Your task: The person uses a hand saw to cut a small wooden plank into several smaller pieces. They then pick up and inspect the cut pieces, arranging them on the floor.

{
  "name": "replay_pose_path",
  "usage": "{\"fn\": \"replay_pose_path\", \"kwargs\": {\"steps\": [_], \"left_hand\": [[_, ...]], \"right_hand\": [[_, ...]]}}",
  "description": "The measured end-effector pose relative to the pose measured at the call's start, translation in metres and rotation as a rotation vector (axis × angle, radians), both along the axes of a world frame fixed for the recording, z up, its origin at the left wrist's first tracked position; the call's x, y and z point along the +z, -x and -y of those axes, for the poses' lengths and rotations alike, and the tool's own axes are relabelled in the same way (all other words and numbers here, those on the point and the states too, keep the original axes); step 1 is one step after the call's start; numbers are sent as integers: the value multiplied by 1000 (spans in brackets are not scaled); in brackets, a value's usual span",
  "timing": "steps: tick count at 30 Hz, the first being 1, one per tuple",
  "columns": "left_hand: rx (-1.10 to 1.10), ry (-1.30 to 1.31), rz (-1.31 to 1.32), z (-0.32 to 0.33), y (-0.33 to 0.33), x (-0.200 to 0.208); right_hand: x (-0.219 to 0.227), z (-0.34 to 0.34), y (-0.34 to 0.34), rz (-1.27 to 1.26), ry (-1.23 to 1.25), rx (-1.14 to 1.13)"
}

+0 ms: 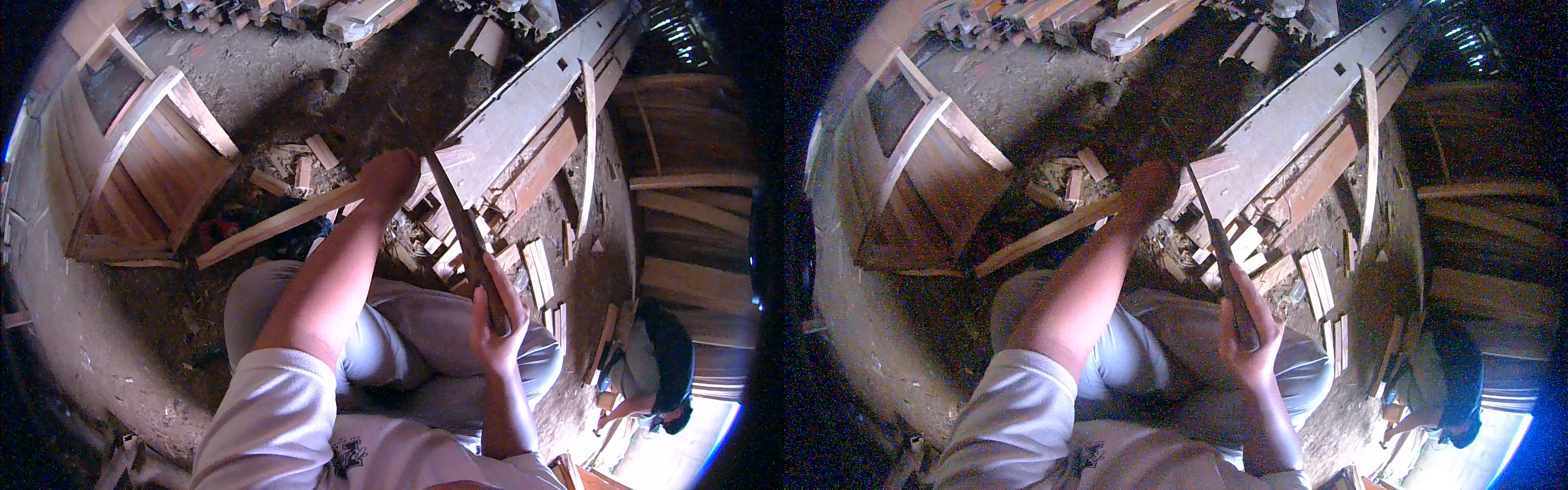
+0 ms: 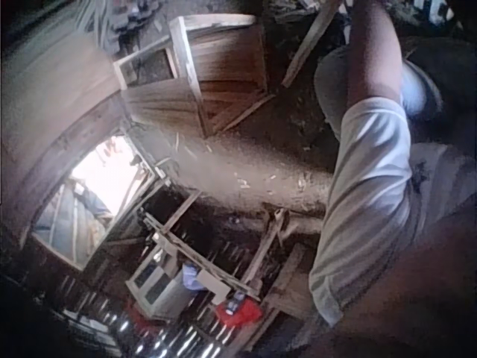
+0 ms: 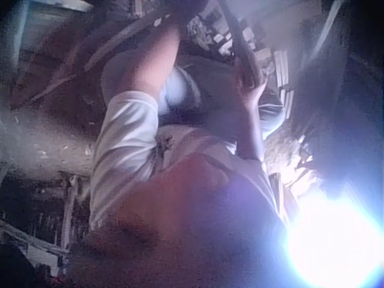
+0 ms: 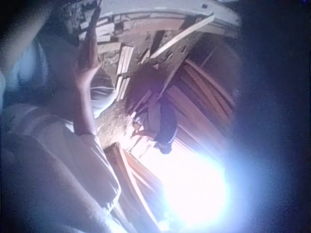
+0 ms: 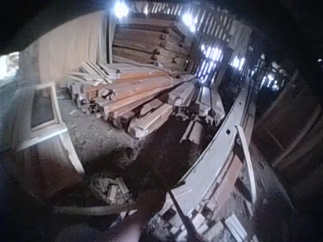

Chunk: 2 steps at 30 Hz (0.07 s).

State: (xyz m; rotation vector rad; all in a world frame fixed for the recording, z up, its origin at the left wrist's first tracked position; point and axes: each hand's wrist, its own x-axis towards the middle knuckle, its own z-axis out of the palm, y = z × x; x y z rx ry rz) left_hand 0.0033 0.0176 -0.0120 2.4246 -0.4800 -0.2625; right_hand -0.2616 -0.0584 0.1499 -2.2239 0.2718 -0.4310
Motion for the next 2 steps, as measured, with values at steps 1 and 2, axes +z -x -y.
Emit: {"fn": "replay_pose_path", "kwargs": {"steps": [1, 2], "left_hand": [[0, -5, 11, 0, 0, -7], [-8, -8, 18, 0, 3, -3]], "right_hand": [[1, -2, 5, -6, -13, -6], [0, -1, 8, -11, -14, -12]]}}
